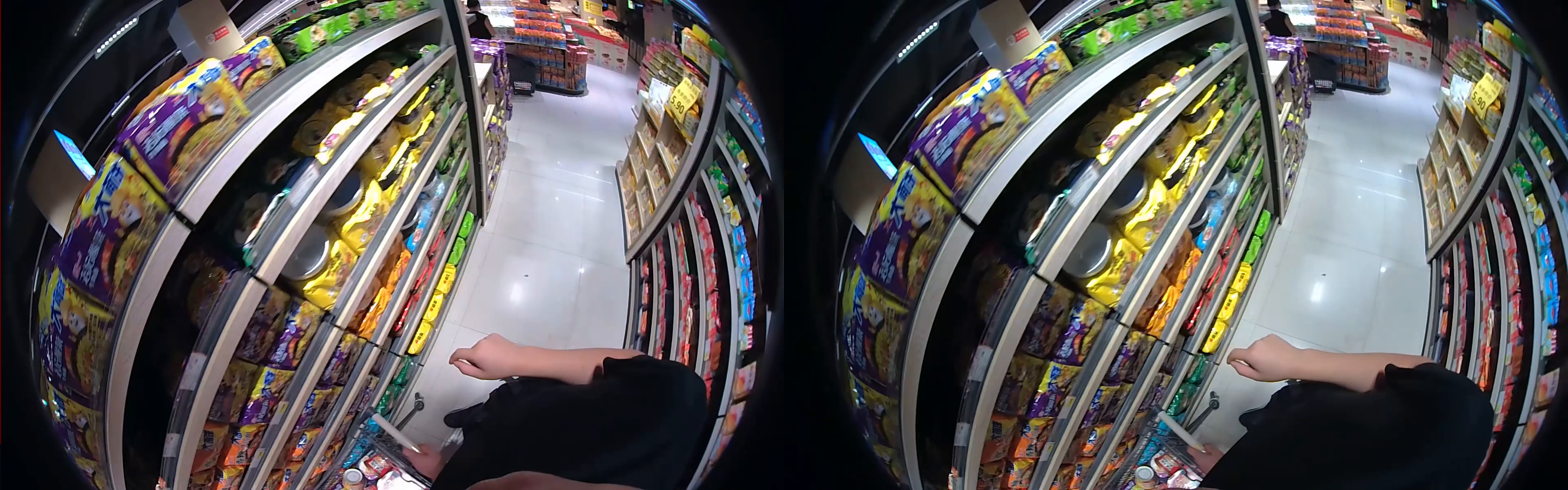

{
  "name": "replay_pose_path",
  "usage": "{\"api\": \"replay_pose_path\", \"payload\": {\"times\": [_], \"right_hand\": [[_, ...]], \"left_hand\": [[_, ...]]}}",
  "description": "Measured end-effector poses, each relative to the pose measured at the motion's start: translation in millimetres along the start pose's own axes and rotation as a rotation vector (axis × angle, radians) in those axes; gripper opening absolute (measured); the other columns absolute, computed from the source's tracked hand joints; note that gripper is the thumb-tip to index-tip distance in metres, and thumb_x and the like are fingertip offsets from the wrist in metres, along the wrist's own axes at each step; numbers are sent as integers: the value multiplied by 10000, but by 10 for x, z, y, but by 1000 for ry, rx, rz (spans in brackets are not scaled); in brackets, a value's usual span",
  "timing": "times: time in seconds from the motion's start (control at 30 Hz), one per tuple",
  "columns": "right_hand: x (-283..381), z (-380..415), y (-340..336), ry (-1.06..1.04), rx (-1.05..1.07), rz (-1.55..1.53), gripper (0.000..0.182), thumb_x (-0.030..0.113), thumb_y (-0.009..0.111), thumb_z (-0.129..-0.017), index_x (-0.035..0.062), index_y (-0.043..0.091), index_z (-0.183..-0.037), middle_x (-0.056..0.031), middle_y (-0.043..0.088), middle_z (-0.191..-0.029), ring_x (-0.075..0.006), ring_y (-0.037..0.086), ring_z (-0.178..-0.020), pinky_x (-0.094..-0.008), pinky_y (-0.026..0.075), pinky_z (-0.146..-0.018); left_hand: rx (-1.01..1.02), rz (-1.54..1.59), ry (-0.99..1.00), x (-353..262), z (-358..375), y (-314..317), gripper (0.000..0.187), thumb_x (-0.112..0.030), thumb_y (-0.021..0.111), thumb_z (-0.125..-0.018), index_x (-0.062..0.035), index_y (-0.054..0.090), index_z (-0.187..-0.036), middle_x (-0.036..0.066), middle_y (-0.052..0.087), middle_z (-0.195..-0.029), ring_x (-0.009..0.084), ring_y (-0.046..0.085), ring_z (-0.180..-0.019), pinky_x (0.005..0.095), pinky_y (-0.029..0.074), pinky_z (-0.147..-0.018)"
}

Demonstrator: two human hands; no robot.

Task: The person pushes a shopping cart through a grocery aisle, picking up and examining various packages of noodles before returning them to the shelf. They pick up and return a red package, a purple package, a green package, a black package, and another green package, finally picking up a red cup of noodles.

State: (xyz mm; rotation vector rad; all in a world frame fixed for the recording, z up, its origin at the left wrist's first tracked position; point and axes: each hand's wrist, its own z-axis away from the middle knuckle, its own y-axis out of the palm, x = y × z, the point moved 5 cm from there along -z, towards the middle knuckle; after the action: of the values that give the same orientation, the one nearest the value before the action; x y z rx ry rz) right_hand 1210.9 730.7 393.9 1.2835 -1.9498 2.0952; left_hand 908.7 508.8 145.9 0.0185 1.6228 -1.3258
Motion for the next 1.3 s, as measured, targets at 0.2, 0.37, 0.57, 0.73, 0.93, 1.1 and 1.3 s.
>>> {"api": "replay_pose_path", "payload": {"times": [0.2, 0.37, 0.57, 0.73, 0.93, 1.1, 1.3], "right_hand": [[-775, 1030, -388, 70, -26, -57, 218, 310, 594, -1045, 175, 742, -1130, -121, 690, -646, -364, 692, -571, -491, 573, -549], [-1341, 1698, -750, 109, -60, -108, 218, 292, 593, -1051, 158, 748, -1125, -122, 697, -651, -359, 692, -571, -486, 570, -558], [-1878, 2129, -1205, 210, -118, -76, 240, 309, 595, -1059, 179, 762, -1170, -96, 720, -693, -334, 703, -603, -462, 581, -589], [-2107, 2174, -1407, 273, -149, -72, 262, 338, 590, -1066, 176, 768, -1172, -106, 730, -711, -339, 711, -628, -470, 582, -610], [-2238, 2083, -1308, 268, -136, -147, 240, 342, 597, -1065, 171, 743, -1146, -117, 737, -735, -355, 721, -634, -489, 588, -614], [-2561, 1820, -1245, 308, 28, -172, 228, 355, 588, -1074, 200, 725, -1170, -116, 745, -786, -377, 720, -660, -497, 596, -616], [-3122, 1110, -1670, 250, -4, -128, 219, 323, 614, -1054, 160, 733, -1139, -139, 741, -776, -382, 719, -660, -507, 598, -637]], "left_hand": [[-82, -3, -24, 700, -105, 518, 354, -228, 725, -860, -26, 641, -1139, 295, 693, -1051, 488, 676, -937, 559, 528, -873], [-105, -351, 55, -1087, 498, 82, 351, -216, 741, -857, 21, 588, -1066, 243, 646, -956, 472, 644, -904, 568, 522, -842], [-195, -375, 185, -167, 202, 747, 318, -191, 715, -883, 43, 612, -1073, 257, 671, -989, 482, 661, -896, 565, 541, -834], [-134, -466, 224, -723, 382, 833, 255, -177, 716, -873, 42, 676, -998, 243, 675, -941, 473, 661, -837, 565, 549, -761], [-318, -510, 351, -1296, 378, 1033, 250, -188, 762, -815, 8, 692, -952, 211, 667, -890, 448, 648, -870, 546, 533, -815], [-262, -634, 155, -1883, 517, 1178, 285, -151, 742, -785, 19, 666, -1001, 227, 660, -921, 442, 644, -921, 543, 518, -881], [-242, -17, 19, -1061, 152, 2083, 156, -172, 700, -891, -45, 679, -978, 171, 653, -804, 362, 649, -726, 468, 536, -666]]}}
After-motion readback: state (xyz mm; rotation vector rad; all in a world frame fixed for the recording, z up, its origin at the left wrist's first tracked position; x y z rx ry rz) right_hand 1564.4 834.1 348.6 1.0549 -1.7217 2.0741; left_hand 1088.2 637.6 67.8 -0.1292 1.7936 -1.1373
